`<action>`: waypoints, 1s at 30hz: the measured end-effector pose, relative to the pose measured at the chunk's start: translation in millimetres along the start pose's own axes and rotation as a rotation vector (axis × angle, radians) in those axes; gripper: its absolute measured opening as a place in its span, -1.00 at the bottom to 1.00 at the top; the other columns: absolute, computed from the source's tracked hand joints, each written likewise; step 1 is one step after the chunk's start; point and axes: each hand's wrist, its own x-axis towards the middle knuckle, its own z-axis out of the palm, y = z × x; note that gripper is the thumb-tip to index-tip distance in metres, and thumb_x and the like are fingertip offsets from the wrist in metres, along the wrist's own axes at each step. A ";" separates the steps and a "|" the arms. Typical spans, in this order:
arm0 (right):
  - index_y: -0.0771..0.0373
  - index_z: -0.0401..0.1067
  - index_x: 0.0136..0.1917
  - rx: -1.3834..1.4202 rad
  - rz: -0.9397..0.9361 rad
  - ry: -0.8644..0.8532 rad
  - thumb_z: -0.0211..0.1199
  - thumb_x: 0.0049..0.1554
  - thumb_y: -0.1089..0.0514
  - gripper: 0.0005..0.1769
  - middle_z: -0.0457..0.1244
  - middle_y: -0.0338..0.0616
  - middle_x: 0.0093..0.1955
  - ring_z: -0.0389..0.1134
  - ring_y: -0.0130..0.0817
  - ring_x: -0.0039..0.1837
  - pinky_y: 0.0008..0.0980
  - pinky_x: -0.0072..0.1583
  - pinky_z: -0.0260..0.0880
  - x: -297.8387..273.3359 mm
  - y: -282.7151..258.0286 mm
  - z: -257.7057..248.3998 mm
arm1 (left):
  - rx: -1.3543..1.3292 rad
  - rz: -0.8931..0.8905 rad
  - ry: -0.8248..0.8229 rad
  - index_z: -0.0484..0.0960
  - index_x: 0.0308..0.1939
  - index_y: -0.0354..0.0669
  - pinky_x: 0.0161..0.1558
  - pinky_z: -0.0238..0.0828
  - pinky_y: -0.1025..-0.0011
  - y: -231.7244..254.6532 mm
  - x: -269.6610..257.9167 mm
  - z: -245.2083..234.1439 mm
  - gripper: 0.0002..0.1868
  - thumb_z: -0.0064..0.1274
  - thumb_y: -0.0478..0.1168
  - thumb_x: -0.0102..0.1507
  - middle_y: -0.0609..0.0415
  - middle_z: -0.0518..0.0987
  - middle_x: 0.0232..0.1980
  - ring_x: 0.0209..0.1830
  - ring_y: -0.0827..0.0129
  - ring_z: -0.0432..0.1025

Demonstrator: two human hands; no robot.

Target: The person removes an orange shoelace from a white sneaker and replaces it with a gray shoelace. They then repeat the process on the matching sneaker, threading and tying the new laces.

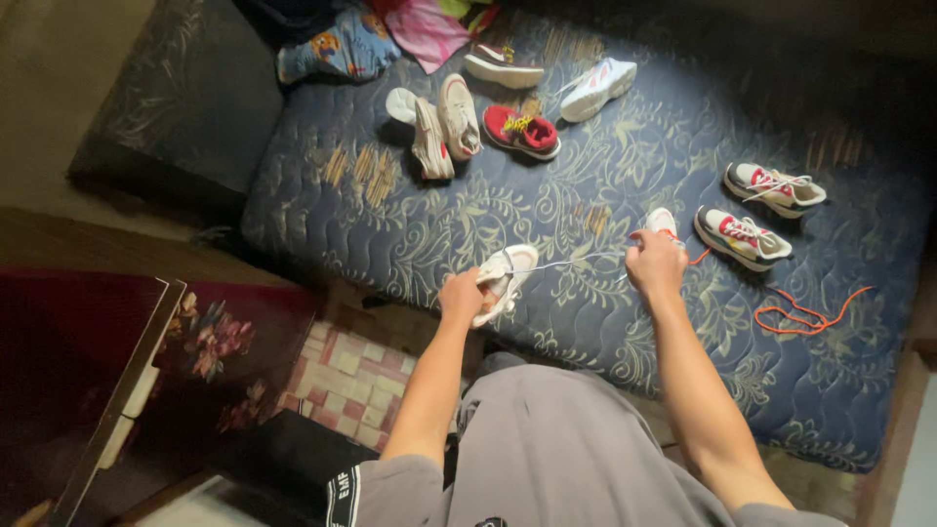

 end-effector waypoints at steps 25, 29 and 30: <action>0.18 0.43 0.05 0.242 -0.029 -0.328 0.28 0.20 0.10 -0.81 0.36 0.12 0.02 0.39 0.07 0.07 -0.04 0.09 0.38 -83.7 -76.1 29.6 | -0.229 0.114 0.043 0.64 0.15 0.04 0.14 0.38 0.04 85.2 -44.2 8.2 -0.51 -0.13 -0.31 0.17 0.03 0.67 0.09 0.14 -0.06 0.42; 0.11 0.37 0.23 0.056 -0.033 -0.395 0.17 0.38 0.09 -0.82 0.38 0.12 0.10 0.39 0.12 0.15 0.06 0.14 0.34 -82.8 -88.1 12.0 | -0.177 0.079 -0.073 0.61 0.19 0.09 0.09 0.39 0.01 86.0 -48.7 7.5 -0.50 -0.15 -0.28 0.19 0.00 0.65 0.08 0.12 -0.03 0.43; 0.10 0.38 0.24 0.065 -0.069 -0.349 0.16 0.40 0.11 -0.84 0.38 0.09 0.12 0.39 0.11 0.16 0.06 0.15 0.35 -81.3 -91.3 8.8 | -0.202 0.062 -0.091 0.63 0.17 0.12 0.09 0.39 0.01 86.3 -48.7 5.6 -0.51 -0.14 -0.28 0.19 0.01 0.66 0.07 0.12 -0.03 0.43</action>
